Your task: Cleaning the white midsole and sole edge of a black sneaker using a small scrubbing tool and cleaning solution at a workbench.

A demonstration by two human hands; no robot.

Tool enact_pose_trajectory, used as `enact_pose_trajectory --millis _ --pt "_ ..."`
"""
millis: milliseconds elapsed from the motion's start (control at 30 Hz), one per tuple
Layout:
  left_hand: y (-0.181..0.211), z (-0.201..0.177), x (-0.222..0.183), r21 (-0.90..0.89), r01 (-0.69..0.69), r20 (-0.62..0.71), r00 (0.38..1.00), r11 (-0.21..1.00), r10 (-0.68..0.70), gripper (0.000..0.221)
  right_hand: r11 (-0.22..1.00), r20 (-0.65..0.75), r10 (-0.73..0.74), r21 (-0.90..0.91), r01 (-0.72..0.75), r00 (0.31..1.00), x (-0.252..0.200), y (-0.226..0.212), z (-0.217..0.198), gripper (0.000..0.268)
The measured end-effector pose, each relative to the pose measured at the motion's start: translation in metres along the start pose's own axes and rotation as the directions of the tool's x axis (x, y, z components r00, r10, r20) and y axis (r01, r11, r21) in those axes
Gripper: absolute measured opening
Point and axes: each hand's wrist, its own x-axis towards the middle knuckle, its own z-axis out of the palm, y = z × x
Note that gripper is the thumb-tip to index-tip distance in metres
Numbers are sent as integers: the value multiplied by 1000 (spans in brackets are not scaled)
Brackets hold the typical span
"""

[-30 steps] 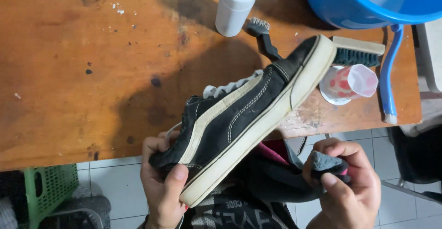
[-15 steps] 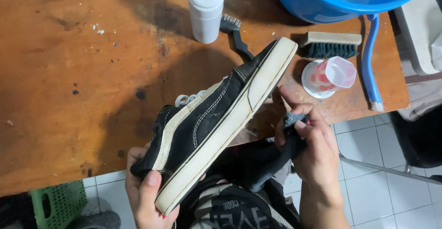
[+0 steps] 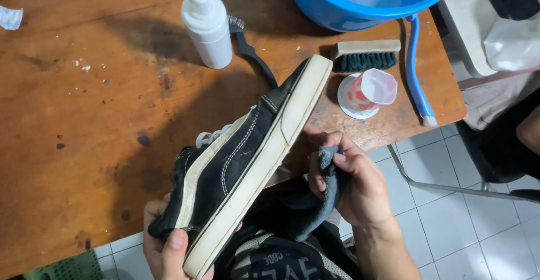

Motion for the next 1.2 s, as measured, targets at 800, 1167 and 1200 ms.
enact_pose_trajectory --millis 800,1167,1200 --pt "-16 -34 6 483 -89 71 996 871 62 32 543 233 -473 -683 490 849 -54 25 7 10" --pt "-11 18 21 530 -344 189 939 775 288 39 532 239 -424 -715 454 873 -49 18 10 15" --pt "-7 20 19 580 -334 210 943 743 260 43 507 263 -394 -737 447 881 -49 16 11 17"
